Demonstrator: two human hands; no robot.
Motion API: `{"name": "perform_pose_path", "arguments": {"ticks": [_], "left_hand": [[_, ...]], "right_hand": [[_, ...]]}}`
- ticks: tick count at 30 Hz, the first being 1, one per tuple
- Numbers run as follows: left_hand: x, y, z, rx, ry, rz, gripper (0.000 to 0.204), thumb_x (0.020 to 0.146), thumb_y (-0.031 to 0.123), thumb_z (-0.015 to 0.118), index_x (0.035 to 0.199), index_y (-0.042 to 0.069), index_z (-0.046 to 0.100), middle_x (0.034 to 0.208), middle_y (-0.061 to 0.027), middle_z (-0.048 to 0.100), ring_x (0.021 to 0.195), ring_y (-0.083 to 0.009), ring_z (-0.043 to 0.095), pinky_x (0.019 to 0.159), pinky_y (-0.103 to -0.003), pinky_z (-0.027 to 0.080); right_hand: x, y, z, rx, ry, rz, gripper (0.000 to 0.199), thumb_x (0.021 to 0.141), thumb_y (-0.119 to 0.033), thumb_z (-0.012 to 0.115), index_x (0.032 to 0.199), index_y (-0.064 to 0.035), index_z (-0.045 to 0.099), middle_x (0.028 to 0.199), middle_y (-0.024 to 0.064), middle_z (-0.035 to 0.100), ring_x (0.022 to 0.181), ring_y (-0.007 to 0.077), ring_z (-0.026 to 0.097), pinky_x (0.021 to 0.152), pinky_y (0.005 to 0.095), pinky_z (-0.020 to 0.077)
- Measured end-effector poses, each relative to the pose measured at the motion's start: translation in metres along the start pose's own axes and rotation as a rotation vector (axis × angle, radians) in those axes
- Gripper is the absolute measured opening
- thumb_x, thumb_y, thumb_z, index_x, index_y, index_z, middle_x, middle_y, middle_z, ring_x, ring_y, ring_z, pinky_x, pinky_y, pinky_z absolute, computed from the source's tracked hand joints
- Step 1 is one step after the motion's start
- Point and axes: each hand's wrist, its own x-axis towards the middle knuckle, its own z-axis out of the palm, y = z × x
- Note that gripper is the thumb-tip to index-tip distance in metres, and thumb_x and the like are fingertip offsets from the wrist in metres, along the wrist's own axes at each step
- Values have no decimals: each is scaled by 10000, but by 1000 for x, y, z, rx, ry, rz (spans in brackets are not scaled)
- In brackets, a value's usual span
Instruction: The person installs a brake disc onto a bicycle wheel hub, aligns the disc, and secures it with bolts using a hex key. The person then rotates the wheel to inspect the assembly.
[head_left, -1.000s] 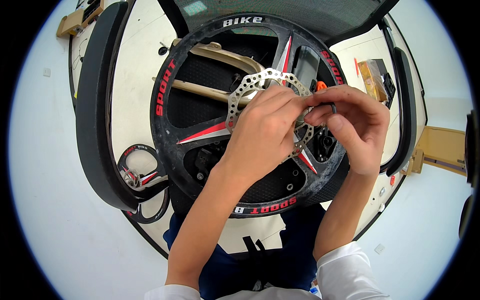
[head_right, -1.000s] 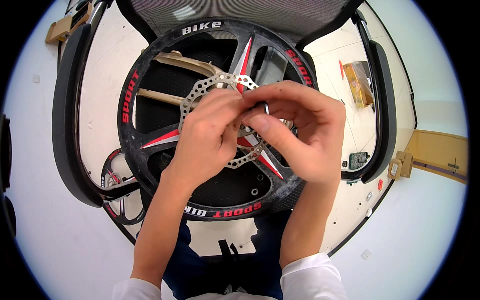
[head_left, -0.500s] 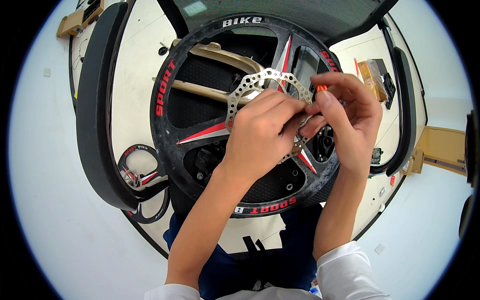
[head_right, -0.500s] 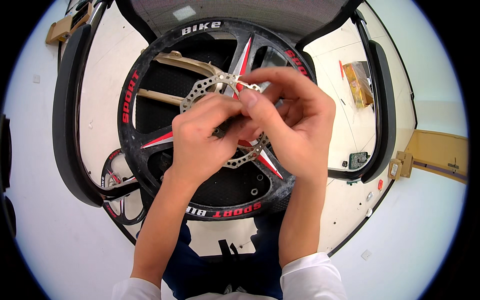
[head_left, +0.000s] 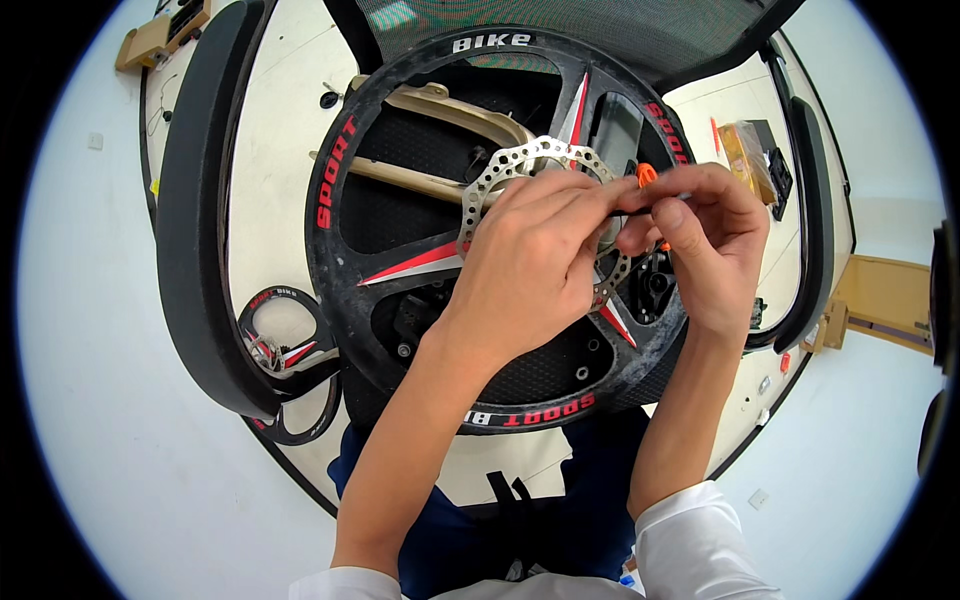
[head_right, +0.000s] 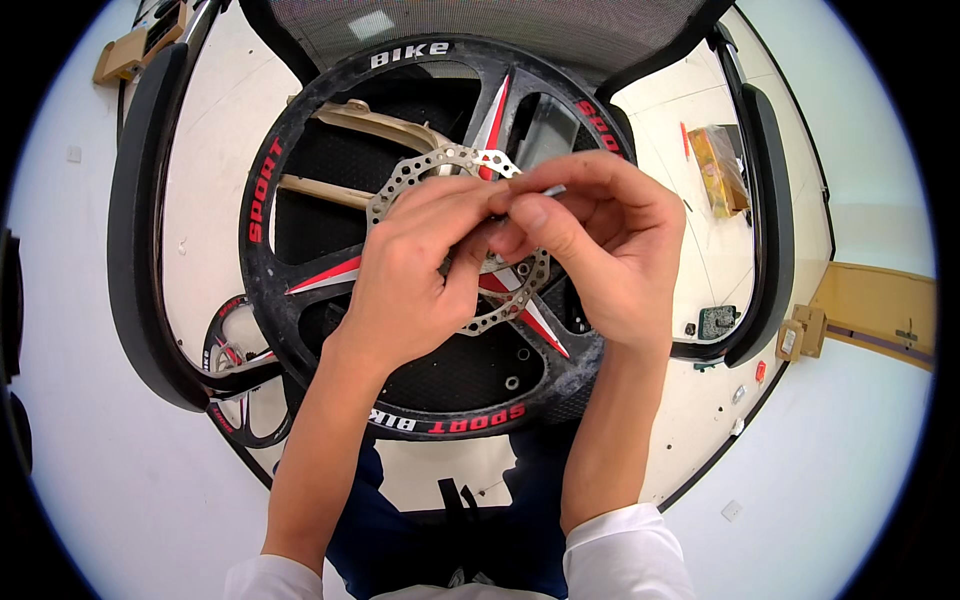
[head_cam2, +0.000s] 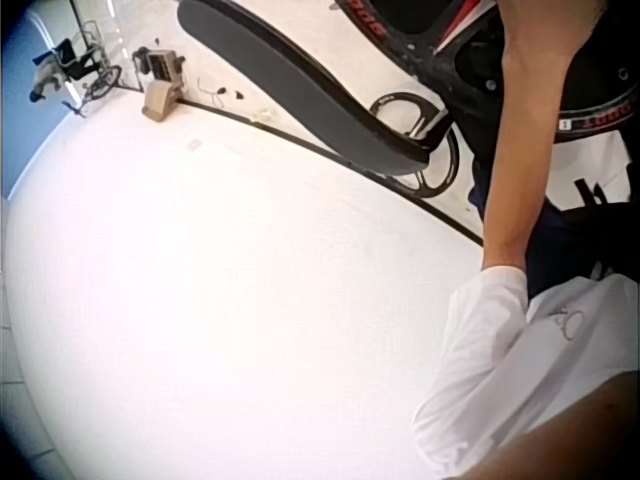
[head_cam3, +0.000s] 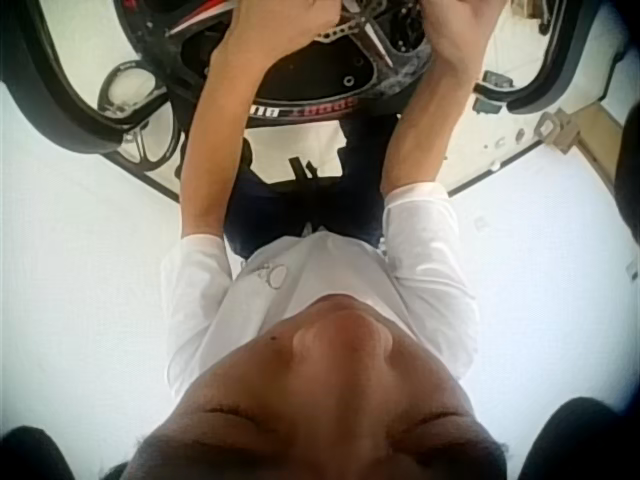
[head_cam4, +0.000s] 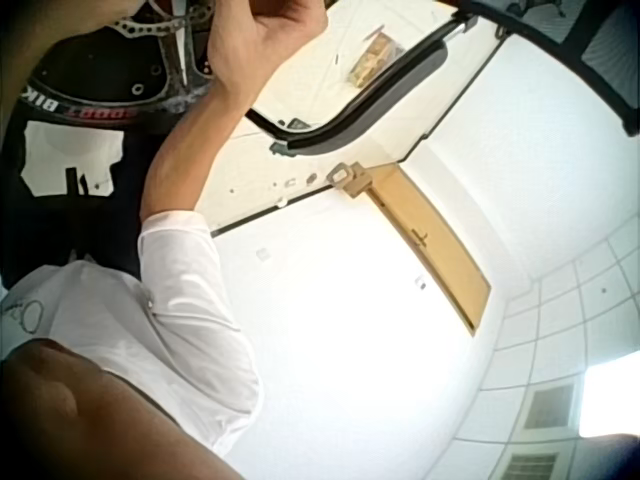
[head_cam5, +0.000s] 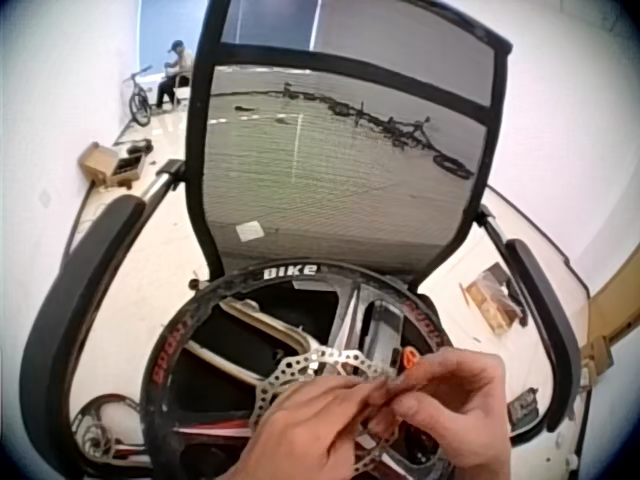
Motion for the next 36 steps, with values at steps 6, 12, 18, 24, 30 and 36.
{"name": "perform_pose_path", "arguments": {"ticks": [6, 12, 18, 24, 30, 36], "left_hand": [[-6, -3, -2, -18, 103, -76, 256, 765, -59, 734, 1013, 0, 729, 940, -142, 733, 798, -276, 722, 706, -327, 569], [-3, 4, 1, -40, 114, -77, 213, 764, -75, 716, 970, -19, 719, 906, -146, 720, 789, -296, 711, 704, -345, 567], [1, 2, 3, -62, 85, -4, 222, 757, -91, 702, 968, -23, 714, 921, -140, 726, 851, -314, 710, 755, -377, 569], [-9, 0, 5, -52, 103, -144, 255, 747, -79, 719, 986, 8, 705, 903, -122, 692, 847, -310, 669, 736, -384, 551], [-6, 8, 6, -75, 47, -145, 256, 733, -116, 681, 965, -10, 694, 925, -125, 679, 864, -314, 664, 729, -387, 550], [-6, 3, 9, -81, -5, -102, 280, 781, -118, 623, 1026, -15, 712, 959, -145, 715, 831, -299, 713, 695, -365, 568]], "right_hand": [[-1, 0, 16, 8, 96, -97, 113, 877, 91, 686, 986, 94, 659, 945, 194, 733, 734, 187, 733, 684, 283, 608], [0, -3, 11, 113, 8, -30, 203, 872, 99, 686, 1073, 113, 661, 883, 168, 729, 716, 173, 724, 679, 271, 598], [1, -5, 10, 18, 85, -2, 207, 873, 91, 707, 1076, 107, 668, 819, 125, 727, 684, 169, 726, 620, 255, 589], [-1, 1, 21, -78, 150, -71, 177, 805, 55, 803, 892, 53, 649, 814, 110, 725, 669, 147, 710, 603, 252, 580], [-1, -8, 20, -25, 89, -74, 198, 825, 46, 781, 988, 76, 672, 817, 95, 718, 698, 120, 702, 624, 240, 573], [1, -5, 13, -101, 113, -56, 260, 862, 77, 724, 1115, 97, 672, 803, 98, 705, 675, 142, 717, 598, 228, 569]]}}
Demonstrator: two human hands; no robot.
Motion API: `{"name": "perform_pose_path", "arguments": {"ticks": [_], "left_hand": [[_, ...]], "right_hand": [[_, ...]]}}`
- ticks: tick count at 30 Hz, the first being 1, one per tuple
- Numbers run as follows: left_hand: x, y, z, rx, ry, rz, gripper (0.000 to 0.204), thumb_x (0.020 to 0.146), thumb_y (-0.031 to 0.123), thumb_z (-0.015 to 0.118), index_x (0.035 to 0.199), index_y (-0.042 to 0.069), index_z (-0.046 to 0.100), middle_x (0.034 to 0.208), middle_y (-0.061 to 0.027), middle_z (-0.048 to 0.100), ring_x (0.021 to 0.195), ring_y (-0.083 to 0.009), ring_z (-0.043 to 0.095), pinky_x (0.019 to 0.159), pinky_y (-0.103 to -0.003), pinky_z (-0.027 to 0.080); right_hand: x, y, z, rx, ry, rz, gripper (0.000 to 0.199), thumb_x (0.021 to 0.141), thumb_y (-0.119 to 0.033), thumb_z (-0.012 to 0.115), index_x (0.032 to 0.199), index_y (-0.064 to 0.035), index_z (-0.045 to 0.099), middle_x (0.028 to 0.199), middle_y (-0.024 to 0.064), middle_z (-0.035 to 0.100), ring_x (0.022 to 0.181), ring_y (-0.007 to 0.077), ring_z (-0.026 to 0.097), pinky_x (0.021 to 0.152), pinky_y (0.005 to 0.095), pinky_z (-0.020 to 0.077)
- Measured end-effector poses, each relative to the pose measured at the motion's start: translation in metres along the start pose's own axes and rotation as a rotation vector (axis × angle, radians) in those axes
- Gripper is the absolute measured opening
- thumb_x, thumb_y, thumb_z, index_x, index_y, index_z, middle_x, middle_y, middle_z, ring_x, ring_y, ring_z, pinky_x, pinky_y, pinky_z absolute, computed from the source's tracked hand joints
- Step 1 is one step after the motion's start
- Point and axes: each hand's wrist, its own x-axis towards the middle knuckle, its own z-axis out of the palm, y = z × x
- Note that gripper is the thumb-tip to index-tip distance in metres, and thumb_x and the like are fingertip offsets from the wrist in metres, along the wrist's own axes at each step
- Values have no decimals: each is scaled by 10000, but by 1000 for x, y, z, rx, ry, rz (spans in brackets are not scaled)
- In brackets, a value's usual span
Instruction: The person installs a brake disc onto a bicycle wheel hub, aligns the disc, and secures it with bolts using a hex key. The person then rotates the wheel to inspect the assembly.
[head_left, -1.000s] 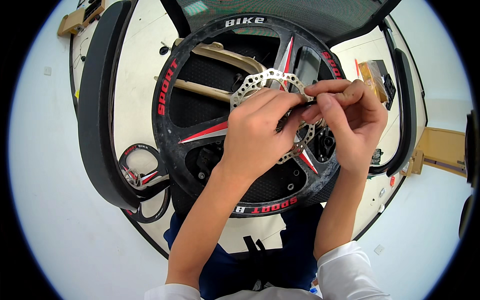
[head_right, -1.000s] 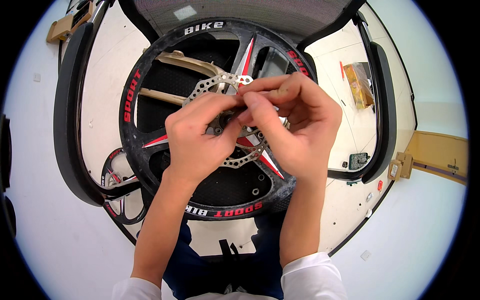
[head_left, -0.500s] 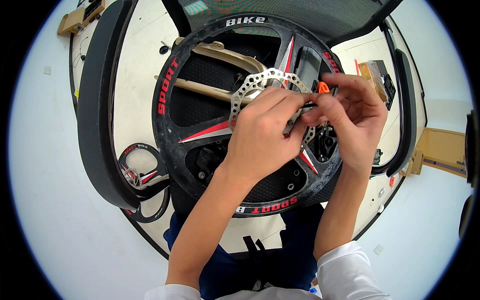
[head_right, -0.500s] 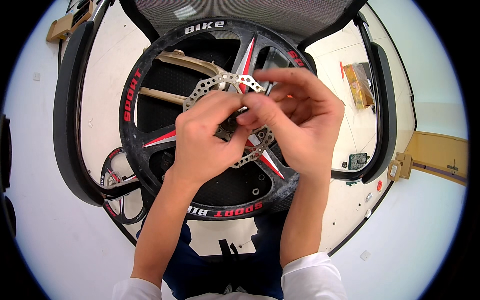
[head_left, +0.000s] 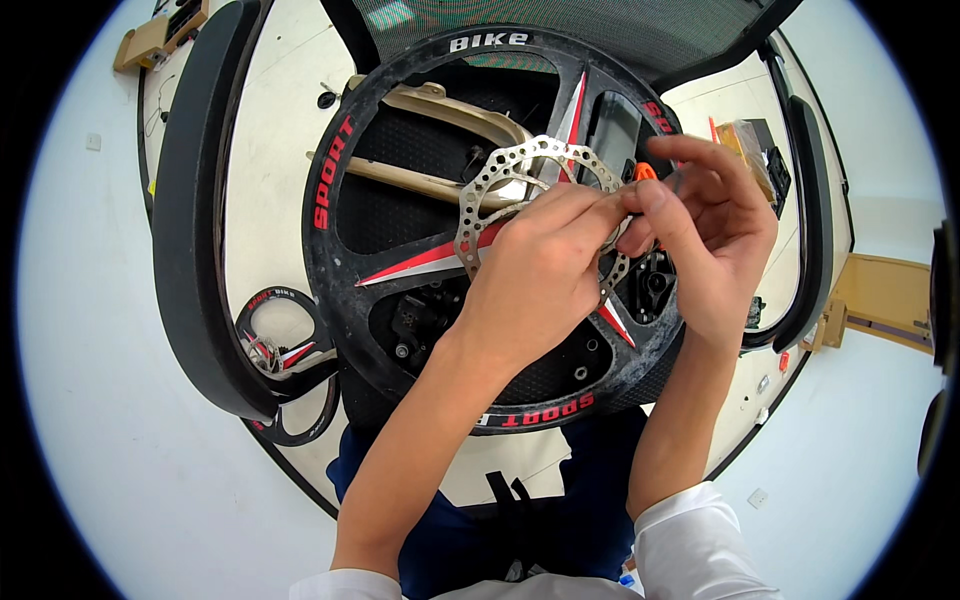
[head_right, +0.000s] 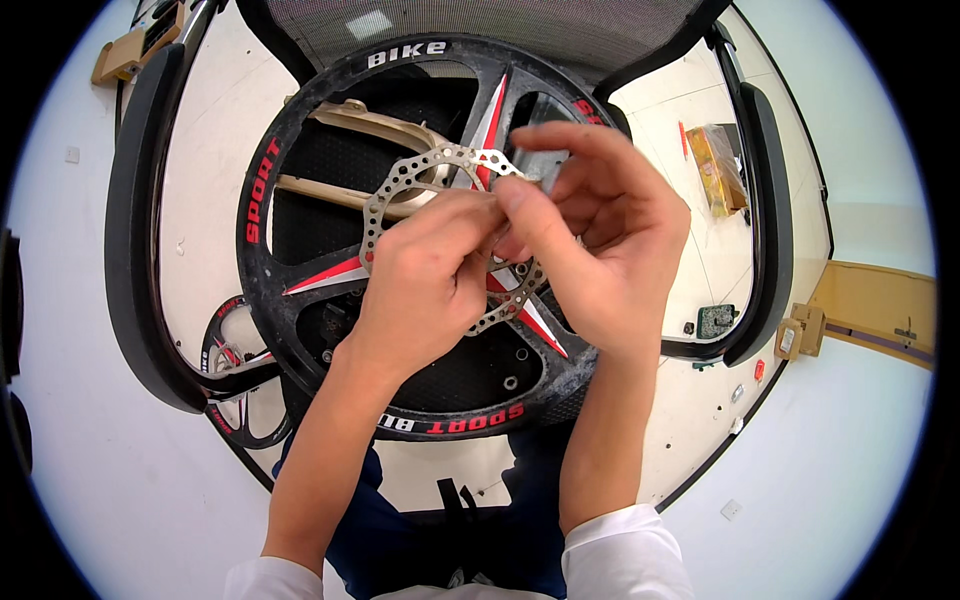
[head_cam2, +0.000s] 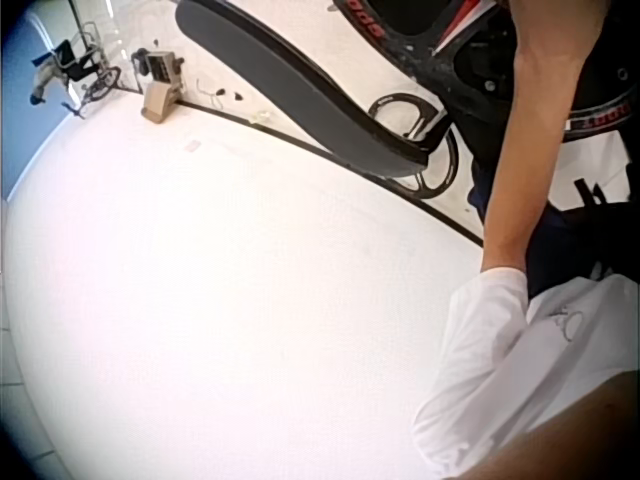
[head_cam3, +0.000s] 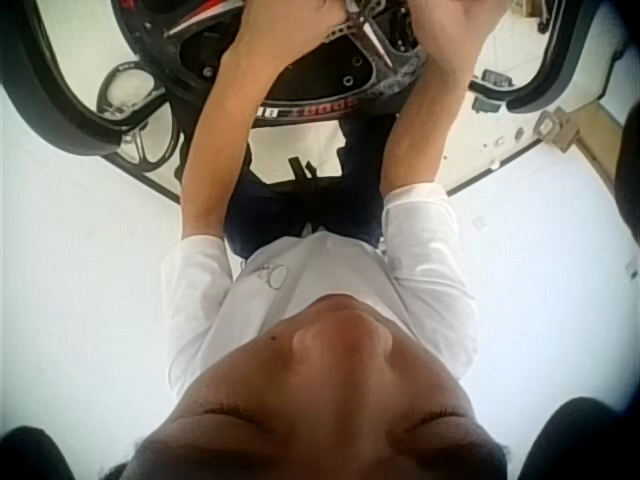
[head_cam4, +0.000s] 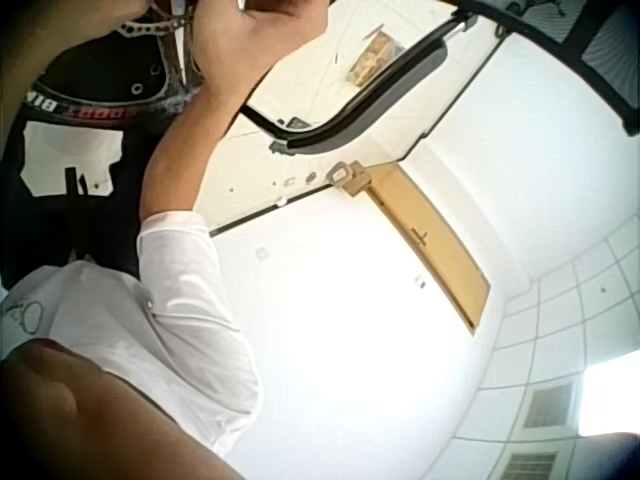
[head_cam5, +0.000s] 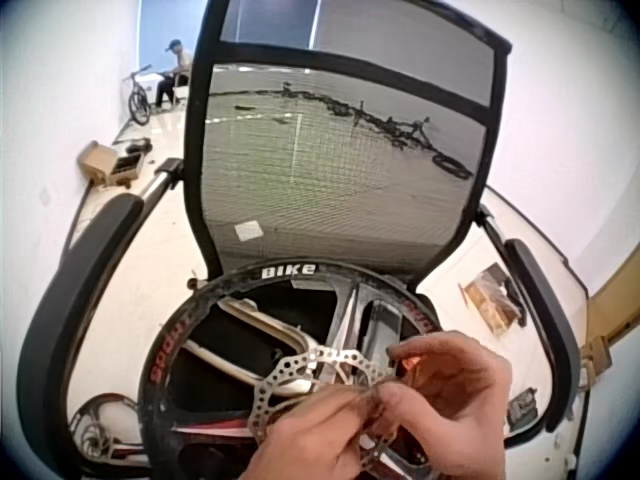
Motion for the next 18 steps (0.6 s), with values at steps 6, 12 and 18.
{"name": "perform_pose_path", "arguments": {"ticks": [6, 12, 18], "left_hand": [[1, 2, -3, 52, 151, 6, 294, 744, -92, 709, 1023, 3, 712, 885, -123, 683, 839, -303, 664, 730, -398, 546], [1, 1, -4, 79, 133, -1, 211, 748, -101, 708, 937, -8, 704, 901, -117, 694, 843, -293, 672, 710, -380, 541], [1, -4, 0, 29, 109, 75, 223, 765, -126, 669, 956, -14, 696, 897, -129, 687, 844, -315, 667, 751, -401, 541]], "right_hand": [[-1, 4, 10, 64, 78, 7, 139, 859, 55, 753, 954, 105, 664, 842, 149, 729, 641, 154, 704, 598, 240, 587], [-1, 1, 4, 152, -45, 8, 99, 901, 49, 703, 972, 98, 655, 870, 175, 732, 702, 177, 718, 628, 272, 596], [-2, 10, -8, 201, -122, 76, 180, 928, 36, 675, 1091, 109, 663, 898, 180, 732, 692, 183, 718, 629, 279, 593]]}}
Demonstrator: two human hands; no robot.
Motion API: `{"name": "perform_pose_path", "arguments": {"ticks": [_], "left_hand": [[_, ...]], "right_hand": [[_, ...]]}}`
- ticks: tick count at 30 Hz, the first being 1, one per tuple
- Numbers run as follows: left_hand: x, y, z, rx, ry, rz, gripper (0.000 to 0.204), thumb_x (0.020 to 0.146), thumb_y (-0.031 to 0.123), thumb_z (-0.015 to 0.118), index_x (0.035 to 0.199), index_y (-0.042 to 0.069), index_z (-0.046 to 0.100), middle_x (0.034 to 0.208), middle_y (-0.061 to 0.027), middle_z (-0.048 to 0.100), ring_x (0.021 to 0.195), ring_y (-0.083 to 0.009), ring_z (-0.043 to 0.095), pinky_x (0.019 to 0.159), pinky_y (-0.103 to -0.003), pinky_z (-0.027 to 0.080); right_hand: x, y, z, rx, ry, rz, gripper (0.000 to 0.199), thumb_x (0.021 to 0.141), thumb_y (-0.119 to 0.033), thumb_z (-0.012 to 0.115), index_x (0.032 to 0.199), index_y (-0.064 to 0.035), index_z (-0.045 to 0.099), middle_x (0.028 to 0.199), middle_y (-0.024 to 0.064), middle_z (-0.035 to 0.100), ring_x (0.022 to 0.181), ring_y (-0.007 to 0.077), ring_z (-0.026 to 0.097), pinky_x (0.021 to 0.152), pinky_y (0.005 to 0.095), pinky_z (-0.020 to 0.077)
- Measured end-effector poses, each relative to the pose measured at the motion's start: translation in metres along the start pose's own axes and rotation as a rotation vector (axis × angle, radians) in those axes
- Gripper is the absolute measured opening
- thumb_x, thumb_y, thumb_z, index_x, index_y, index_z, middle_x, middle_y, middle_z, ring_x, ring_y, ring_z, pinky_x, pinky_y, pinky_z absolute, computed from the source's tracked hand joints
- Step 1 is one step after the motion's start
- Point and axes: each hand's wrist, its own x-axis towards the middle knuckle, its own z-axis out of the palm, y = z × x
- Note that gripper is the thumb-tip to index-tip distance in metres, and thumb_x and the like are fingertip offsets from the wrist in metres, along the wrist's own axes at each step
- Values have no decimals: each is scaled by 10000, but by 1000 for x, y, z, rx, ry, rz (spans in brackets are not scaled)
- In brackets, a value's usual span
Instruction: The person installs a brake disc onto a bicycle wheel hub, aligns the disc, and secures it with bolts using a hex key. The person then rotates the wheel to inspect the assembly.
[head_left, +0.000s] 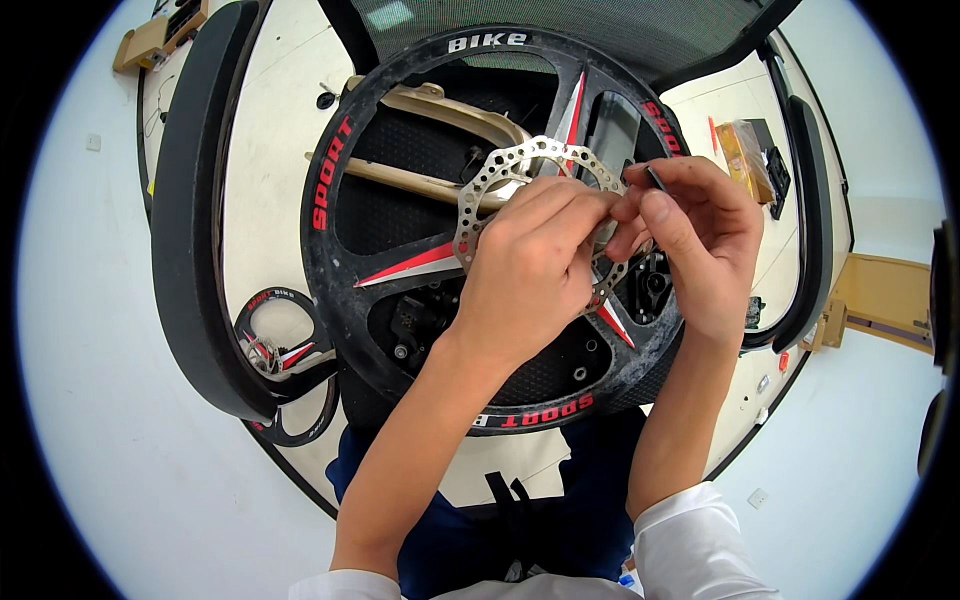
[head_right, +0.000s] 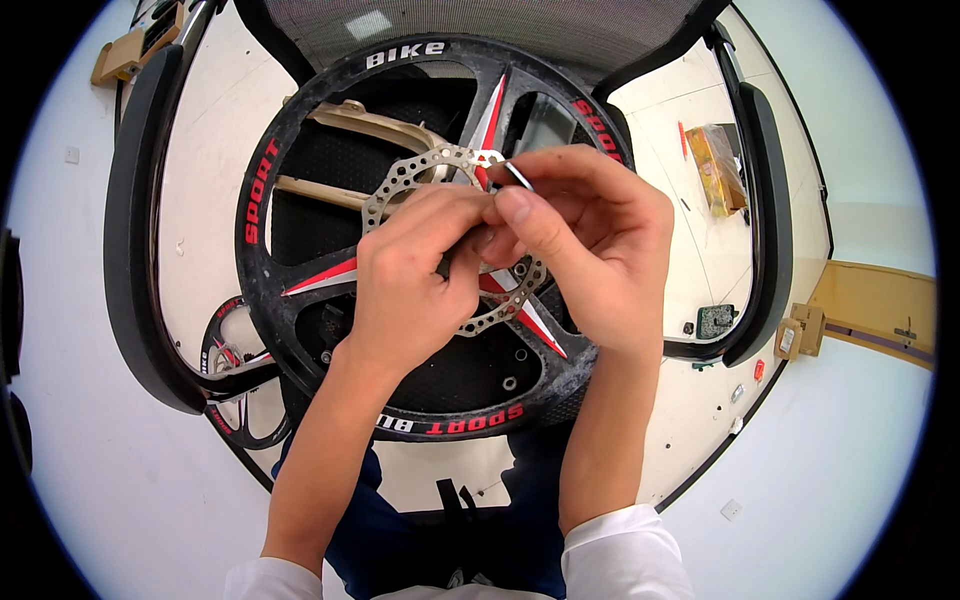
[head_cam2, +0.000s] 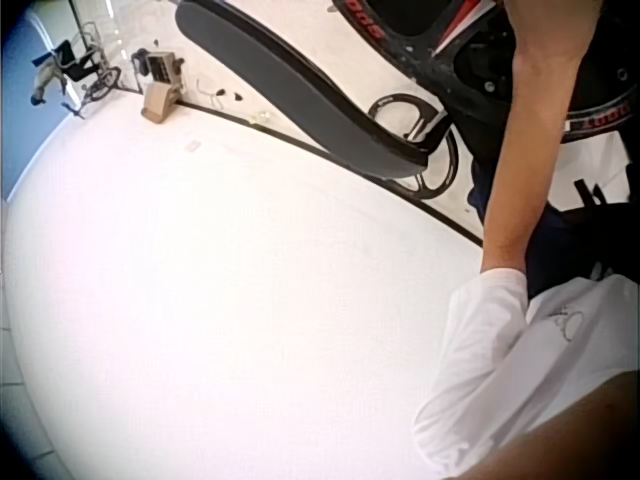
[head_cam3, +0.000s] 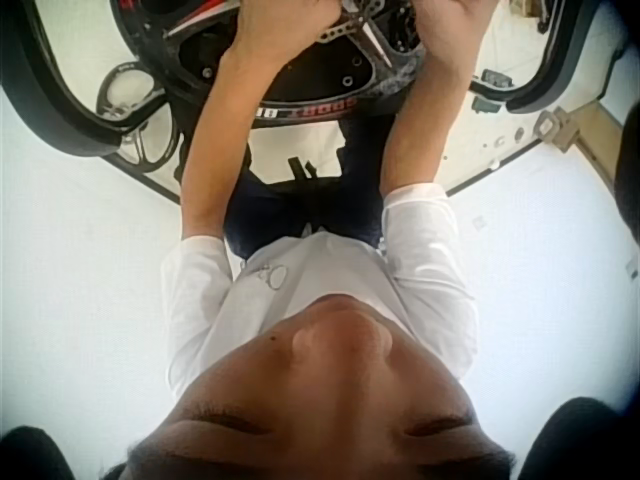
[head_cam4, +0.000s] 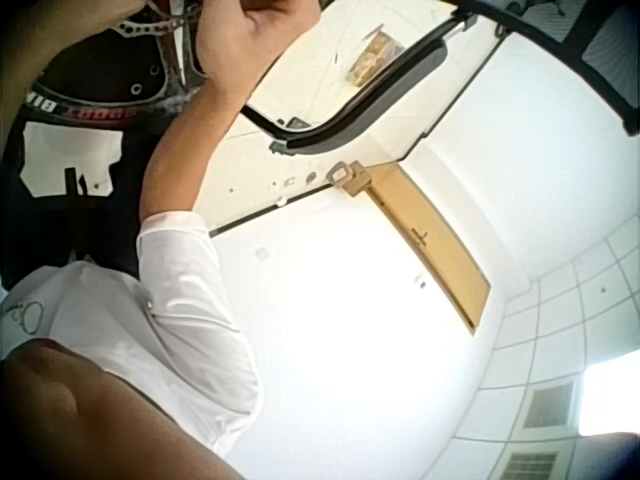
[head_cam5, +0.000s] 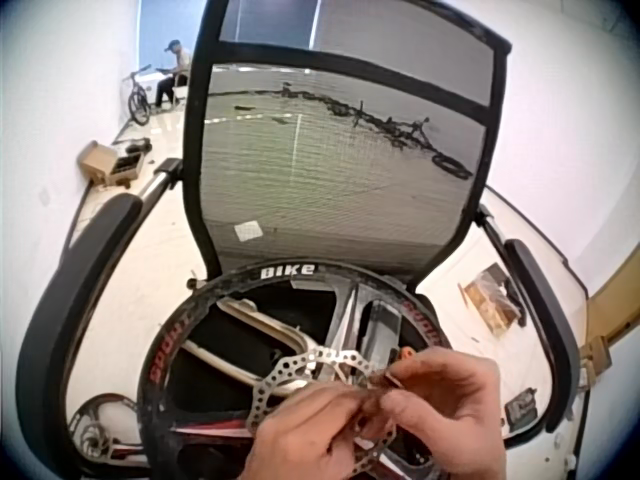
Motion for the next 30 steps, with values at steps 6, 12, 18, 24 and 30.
{"name": "perform_pose_path", "arguments": {"ticks": [6, 12, 18, 24, 30], "left_hand": [[2, 2, -3, 8, -6, -19, 255, 725, -90, 692, 967, -8, 699, 918, -131, 691, 855, -323, 666, 760, -401, 547], [0, -3, -5, 54, 22, -47, 221, 732, -51, 722, 948, -1, 727, 846, -115, 716, 740, -287, 704, 665, -337, 557], [1, 1, -3, -5, 58, -74, 182, 782, -80, 698, 951, -18, 722, 846, -147, 709, 741, -306, 697, 661, -348, 553], [1, 2, -6, -12, -77, -52, 205, 826, -89, 656, 1014, -28, 713, 949, -159, 722, 813, -317, 704, 698, -367, 556], [1, 0, -6, 5, -93, -39, 318, 794, -67, 681, 1101, 10, 715, 950, -137, 718, 906, -328, 686, 781, -403, 558]], "right_hand": [[2, -5, 8, 94, 16, 41, 202, 898, 70, 699, 1089, 122, 658, 894, 165, 720, 728, 214, 751, 644, 291, 630], [1, 1, 12, 3, 23, 28, 197, 858, 101, 726, 1043, 128, 665, 921, 168, 725, 769, 231, 762, 678, 303, 640], [-2, -13, 10, -187, 35, -68, 215, 855, 95, 706, 1068, 120, 689, 927, 161, 731, 812, 216, 752, 714, 292, 612], [1, -9, 4, -310, -31, -128, 288, 875, 94, 687, 1162, 113, 669, 883, 144, 711, 755, 165, 714, 656, 264, 570], [0, -15, 14, -336, 65, -82, 317, 848, 99, 738, 1154, 106, 656, 820, 104, 685, 711, 150, 713, 629, 254, 580]]}}
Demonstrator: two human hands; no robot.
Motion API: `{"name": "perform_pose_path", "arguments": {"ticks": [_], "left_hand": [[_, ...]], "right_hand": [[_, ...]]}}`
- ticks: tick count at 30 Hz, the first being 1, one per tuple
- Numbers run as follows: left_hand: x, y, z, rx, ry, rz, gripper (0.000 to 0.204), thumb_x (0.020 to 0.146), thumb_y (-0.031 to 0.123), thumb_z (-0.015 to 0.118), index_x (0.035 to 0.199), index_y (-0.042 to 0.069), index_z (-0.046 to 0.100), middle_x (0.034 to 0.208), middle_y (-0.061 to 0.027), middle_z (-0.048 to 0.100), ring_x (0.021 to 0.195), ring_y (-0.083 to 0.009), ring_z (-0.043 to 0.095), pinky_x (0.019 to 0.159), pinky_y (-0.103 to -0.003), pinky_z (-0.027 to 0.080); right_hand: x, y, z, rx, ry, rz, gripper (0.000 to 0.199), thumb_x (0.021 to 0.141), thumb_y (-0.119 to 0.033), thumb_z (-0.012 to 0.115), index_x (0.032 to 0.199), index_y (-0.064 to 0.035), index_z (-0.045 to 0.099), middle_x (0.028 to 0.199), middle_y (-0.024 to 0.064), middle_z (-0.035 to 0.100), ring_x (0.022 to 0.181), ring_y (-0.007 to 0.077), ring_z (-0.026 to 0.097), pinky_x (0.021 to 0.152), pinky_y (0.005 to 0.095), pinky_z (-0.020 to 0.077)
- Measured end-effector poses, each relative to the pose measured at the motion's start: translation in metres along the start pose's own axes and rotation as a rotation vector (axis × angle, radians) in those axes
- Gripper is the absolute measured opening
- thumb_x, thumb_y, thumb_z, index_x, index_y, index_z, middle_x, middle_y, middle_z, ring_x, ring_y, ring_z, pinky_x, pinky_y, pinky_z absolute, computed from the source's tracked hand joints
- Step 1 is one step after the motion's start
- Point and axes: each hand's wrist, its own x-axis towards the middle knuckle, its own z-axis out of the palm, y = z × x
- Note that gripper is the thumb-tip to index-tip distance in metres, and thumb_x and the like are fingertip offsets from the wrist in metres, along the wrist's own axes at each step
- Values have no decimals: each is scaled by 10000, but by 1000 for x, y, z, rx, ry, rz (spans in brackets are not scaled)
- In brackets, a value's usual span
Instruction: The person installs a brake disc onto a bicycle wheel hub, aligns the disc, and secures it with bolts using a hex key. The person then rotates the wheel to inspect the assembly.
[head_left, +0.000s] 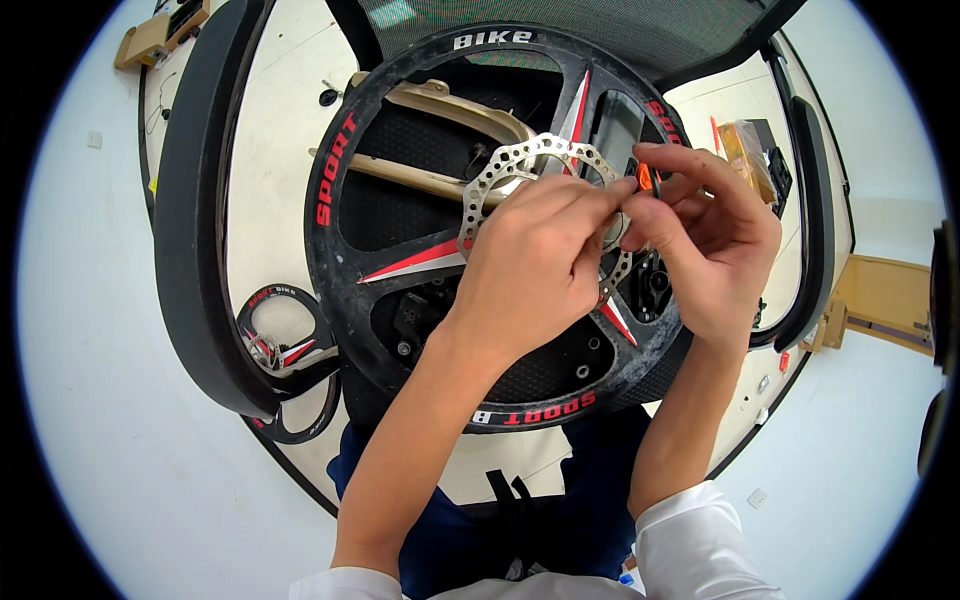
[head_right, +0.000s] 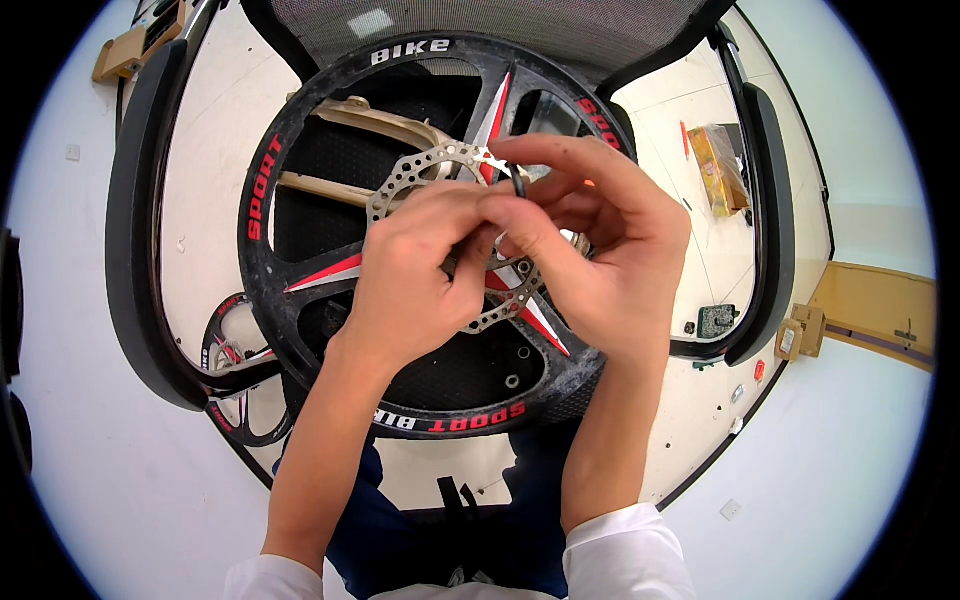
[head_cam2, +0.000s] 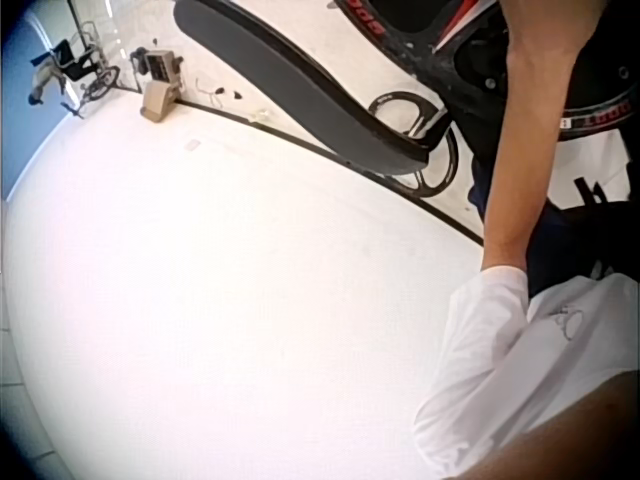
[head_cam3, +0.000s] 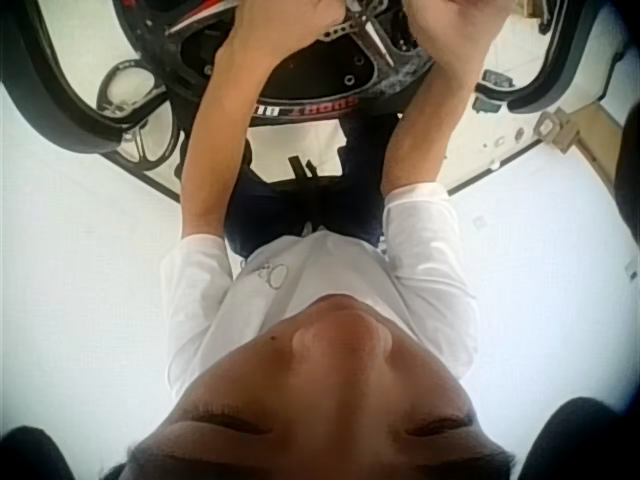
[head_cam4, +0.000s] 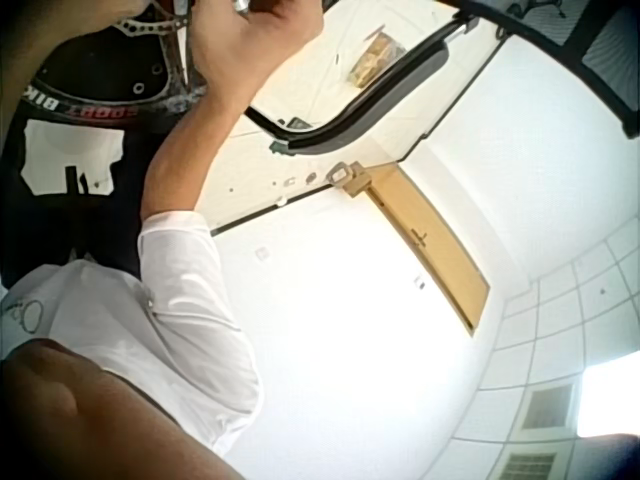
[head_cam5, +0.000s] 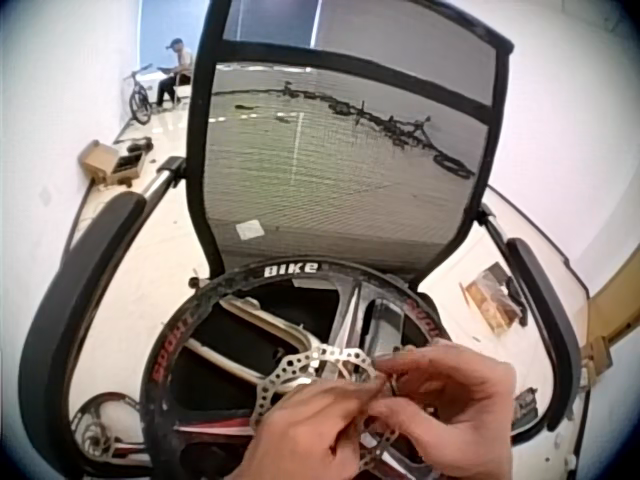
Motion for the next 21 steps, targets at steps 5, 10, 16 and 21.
{"name": "perform_pose_path", "arguments": {"ticks": [5, 10, 16, 21], "left_hand": [[0, 6, -3, 20, 90, -60, 259, 756, -20, 764, 1007, 35, 736, 885, -110, 718, 820, -293, 696, 706, -381, 559], [-1, 3, 1, -7, 99, -37, 203, 738, -42, 755, 928, 29, 738, 839, -103, 717, 754, -269, 704, 663, -353, 559], [-1, 1, -7, -1, 54, -31, 189, 736, -60, 739, 908, 16, 732, 827, -112, 717, 736, -262, 711, 656, -333, 560], [5, 2, -13, -20, -25, -4, 188, 774, -43, 740, 940, 44, 752, 828, -96, 719, 756, -266, 706, 666, -358, 566]], "right_hand": [[0, -1, 4, -74, -26, -25, 360, 794, 125, 778, 1124, 109, 636, 801, 96, 676, 692, 167, 722, 663, 276, 625], [-2, 9, -7, 63, -69, -27, 339, 780, 63, 817, 1091, 63, 681, 930, 106, 711, 744, 126, 724, 686, 240, 595], [-1, 9, -11, 138, -202, 33, 331, 824, 88, 758, 1139, 60, 659, 992, 112, 713, 810, 151, 739, 717, 246, 588], [3, 3, -22, 51, -307, 40, 272, 843, 81, 746, 1093, 51, 644, 989, 107, 715, 855, 166, 755, 724, 244, 586]]}}
